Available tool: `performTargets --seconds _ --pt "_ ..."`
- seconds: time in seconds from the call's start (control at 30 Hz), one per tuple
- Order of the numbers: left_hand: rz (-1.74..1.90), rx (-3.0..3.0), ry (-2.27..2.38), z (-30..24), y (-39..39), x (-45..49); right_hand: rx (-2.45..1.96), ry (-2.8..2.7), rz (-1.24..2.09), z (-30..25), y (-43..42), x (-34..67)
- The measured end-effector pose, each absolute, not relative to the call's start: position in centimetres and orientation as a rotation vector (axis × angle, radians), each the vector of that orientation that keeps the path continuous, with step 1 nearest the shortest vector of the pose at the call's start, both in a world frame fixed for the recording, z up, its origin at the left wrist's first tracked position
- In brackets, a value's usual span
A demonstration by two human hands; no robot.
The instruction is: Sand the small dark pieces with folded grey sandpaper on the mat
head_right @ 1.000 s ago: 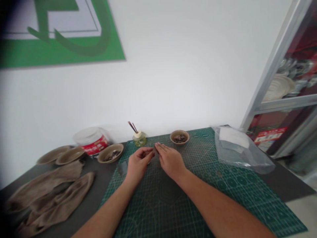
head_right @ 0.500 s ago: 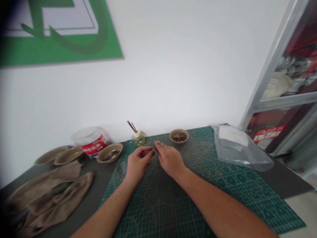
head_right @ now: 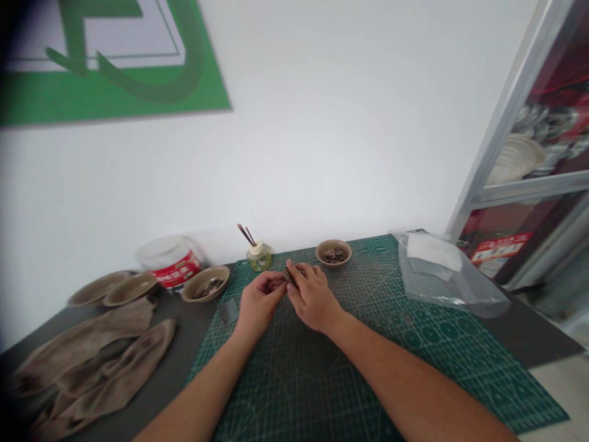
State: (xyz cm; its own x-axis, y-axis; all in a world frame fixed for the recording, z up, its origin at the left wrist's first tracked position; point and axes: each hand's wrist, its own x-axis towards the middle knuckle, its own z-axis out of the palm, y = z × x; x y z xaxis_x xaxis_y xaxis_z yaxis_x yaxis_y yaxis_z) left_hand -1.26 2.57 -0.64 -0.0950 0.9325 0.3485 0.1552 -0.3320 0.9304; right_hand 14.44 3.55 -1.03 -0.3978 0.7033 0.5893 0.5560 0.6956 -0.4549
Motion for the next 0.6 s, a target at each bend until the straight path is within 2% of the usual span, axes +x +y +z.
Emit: performTargets --seconds 0.33,0.6 --pt "1.459 1.473 1.191 -0.4 2.2 -0.8 -0.943 -1.762 0.799 -2.8 5.4 14.3" --pt "1.466 1.539 1.233 -0.6 2.5 -1.1 -0.702 -1.395 1.314 -1.7 4.8 14.2"
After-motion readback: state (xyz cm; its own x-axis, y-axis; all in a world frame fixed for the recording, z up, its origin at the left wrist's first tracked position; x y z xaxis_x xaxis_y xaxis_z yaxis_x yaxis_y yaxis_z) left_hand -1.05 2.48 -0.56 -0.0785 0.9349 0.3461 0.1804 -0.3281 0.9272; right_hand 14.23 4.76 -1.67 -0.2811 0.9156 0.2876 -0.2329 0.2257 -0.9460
